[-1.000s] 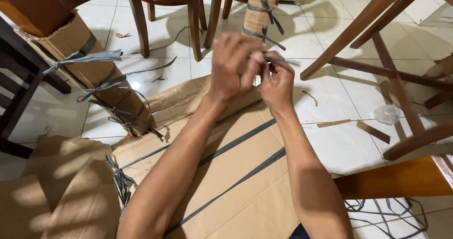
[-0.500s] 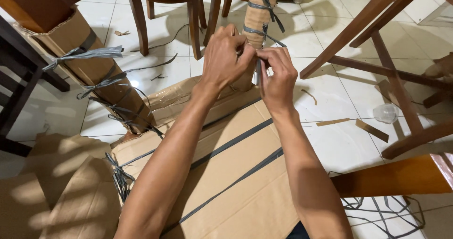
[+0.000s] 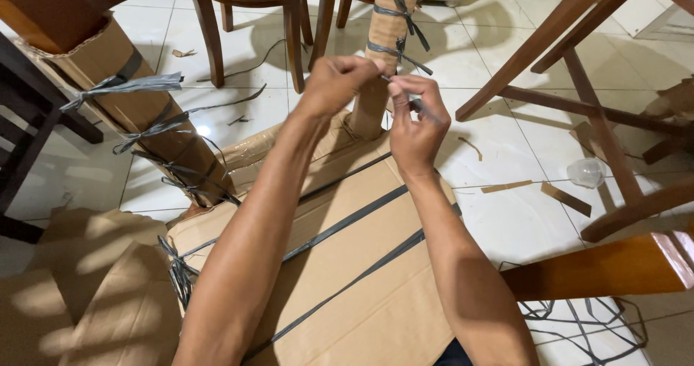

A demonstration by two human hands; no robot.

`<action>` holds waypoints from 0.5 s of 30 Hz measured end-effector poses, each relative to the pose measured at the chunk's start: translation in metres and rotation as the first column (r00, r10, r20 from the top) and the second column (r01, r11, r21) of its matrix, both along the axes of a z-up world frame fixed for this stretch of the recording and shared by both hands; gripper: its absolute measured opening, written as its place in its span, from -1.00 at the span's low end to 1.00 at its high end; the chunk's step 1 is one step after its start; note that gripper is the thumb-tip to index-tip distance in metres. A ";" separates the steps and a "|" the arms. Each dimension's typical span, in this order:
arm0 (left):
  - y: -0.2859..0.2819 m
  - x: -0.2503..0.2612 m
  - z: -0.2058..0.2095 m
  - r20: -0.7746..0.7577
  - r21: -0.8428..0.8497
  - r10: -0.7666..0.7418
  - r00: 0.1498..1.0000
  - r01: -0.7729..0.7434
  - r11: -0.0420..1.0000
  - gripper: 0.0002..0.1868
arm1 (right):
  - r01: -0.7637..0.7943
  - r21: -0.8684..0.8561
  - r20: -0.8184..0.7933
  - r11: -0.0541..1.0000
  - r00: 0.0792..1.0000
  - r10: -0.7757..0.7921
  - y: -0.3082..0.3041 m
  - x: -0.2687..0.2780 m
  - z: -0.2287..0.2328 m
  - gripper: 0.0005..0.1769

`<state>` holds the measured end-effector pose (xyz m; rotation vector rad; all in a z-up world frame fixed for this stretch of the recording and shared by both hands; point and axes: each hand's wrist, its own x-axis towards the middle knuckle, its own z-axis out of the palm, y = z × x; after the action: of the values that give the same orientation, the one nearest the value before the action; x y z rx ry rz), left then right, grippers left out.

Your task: Wrapping wooden chair legs with cardboard and securing them with plastic ties for protection.

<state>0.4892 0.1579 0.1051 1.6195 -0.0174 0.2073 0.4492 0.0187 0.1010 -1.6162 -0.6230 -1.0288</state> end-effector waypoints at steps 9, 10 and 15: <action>0.023 -0.024 0.005 0.301 -0.291 -0.206 0.931 0.296 0.910 -0.85 | -0.151 0.788 -0.381 0.597 0.643 0.665 -0.017 0.031 -0.026 -0.78; 0.021 -0.023 0.007 0.300 -0.289 -0.206 0.931 0.294 0.911 -0.85 | -0.151 0.789 -0.379 0.595 0.642 0.666 -0.018 0.031 -0.025 -0.78; 0.016 0.002 -0.001 0.254 -0.229 -0.303 0.919 0.361 0.904 -0.71 | -0.200 0.767 -0.394 0.610 0.603 0.694 -0.029 0.037 -0.019 -0.69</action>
<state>0.4911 0.1738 0.1038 1.2889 -0.4146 0.1099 0.4860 -0.0101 0.0815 -0.9454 -0.1246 -0.1304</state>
